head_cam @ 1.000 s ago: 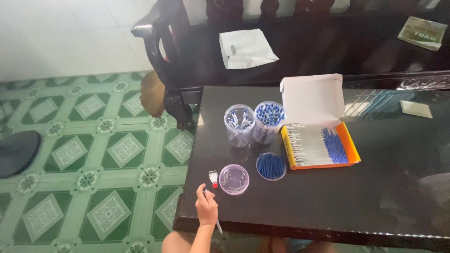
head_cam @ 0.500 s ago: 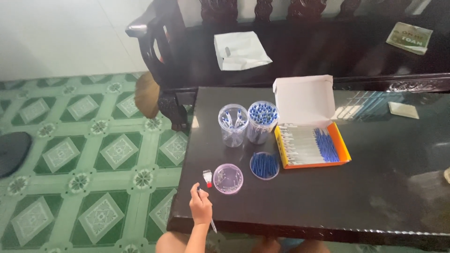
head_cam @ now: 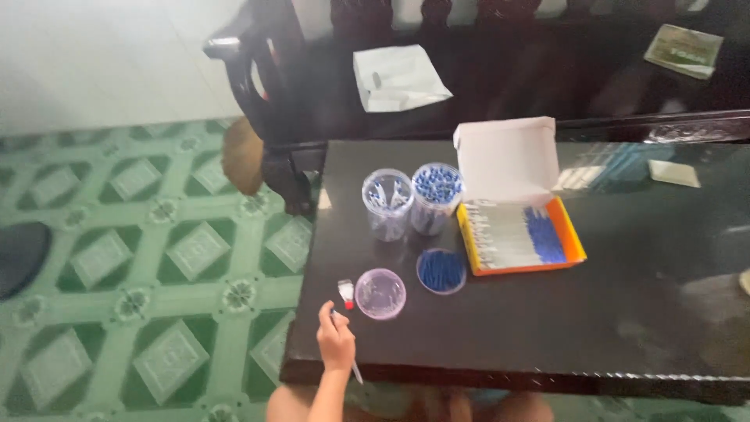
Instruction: The person assembles blue pen refills by inserting them into clear plastic pen barrels. They pick refills from a box and barrels from a container, join them, and place the assembled pens into a clear cup. The process repeats throughout the clip.
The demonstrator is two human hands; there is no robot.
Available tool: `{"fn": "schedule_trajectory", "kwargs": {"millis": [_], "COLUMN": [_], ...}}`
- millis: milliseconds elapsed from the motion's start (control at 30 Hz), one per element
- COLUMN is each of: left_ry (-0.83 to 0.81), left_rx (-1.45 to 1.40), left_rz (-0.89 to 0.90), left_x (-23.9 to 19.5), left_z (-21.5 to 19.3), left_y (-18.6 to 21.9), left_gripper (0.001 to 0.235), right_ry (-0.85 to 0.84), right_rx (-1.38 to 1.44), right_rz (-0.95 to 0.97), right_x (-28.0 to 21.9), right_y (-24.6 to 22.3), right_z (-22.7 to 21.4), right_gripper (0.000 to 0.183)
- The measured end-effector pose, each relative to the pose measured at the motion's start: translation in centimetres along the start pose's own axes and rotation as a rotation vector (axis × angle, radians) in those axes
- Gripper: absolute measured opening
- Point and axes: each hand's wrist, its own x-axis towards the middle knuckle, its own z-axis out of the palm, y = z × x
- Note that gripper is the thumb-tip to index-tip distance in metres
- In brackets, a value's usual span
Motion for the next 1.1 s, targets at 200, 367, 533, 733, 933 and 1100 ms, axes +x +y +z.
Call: {"fn": "schedule_trajectory", "kwargs": {"millis": [200, 367, 533, 733, 933, 1100], "left_ry": [-0.044, 0.091, -0.118, -0.219, -0.485, -0.673], "left_rx": [-0.044, -0.390, -0.790, -0.861, -0.793, -0.688], "left_rz": [-0.013, -0.110, -0.310, -0.323, -0.277, -0.117], "left_x": [-0.3, -2.8, -9.8, -10.7, -9.3, -2.2], "left_z": [0.3, 0.8, 2.8, 3.9, 3.6, 1.6], "left_y": [-1.7, 1.6, 8.0, 10.9, 10.8, 16.2], "left_gripper": [0.039, 0.029, 0.015, 0.011, 0.013, 0.007], "right_ry": [-0.071, -0.083, -0.168, -0.100, -0.268, -0.111], "right_rx": [1.674, 1.062, 0.730, 1.039, 0.971, 1.026], "right_rz": [0.355, -0.346, -0.585, -0.464, -0.585, -0.528], "right_x": [0.3, -5.1, -8.6, -9.7, -9.1, -6.0], "right_y": [-2.3, -5.3, -9.8, -10.5, -11.3, -11.2], "right_z": [-0.1, -6.5, -13.7, -15.5, -17.9, -18.2], "right_gripper": [0.007, 0.028, 0.041, 0.028, 0.020, 0.018]}}
